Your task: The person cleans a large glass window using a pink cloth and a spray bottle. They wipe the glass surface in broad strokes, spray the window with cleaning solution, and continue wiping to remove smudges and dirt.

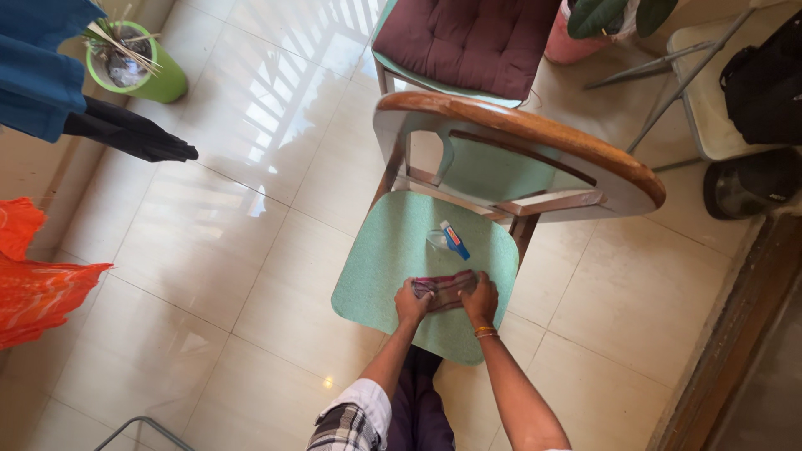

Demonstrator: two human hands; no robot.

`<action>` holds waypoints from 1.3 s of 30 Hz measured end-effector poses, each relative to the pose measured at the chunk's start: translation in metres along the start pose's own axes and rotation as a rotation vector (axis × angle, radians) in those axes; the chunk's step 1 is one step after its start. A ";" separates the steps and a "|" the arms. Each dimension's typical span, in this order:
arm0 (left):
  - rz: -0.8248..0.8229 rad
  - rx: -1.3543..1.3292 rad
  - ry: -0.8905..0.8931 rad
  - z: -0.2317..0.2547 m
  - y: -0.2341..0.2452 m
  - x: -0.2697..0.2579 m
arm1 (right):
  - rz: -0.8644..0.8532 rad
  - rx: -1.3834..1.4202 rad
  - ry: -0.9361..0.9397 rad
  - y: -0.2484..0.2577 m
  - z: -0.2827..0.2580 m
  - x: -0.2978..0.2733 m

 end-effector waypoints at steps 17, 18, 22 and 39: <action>-0.466 -1.012 0.255 0.034 0.075 -0.066 | -0.494 1.185 -0.489 0.070 0.000 -0.065; -0.456 -1.014 0.237 0.038 0.084 -0.074 | -0.489 1.198 -0.464 0.081 -0.003 -0.071; -0.432 -1.034 0.173 0.063 0.123 -0.103 | -0.456 1.291 -0.371 0.121 -0.017 -0.096; -0.848 -0.941 -0.390 0.213 0.251 -0.251 | -0.086 1.837 0.008 0.329 -0.090 -0.245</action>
Point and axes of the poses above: each hand's wrist, its own x-axis towards the middle knuckle, its own y-axis out of the back of the hand, z = x × y, the point moved 5 cm from there along x, towards the middle knuckle, and after that the axes turned 3 degrees about x, right-handed, at the moved point
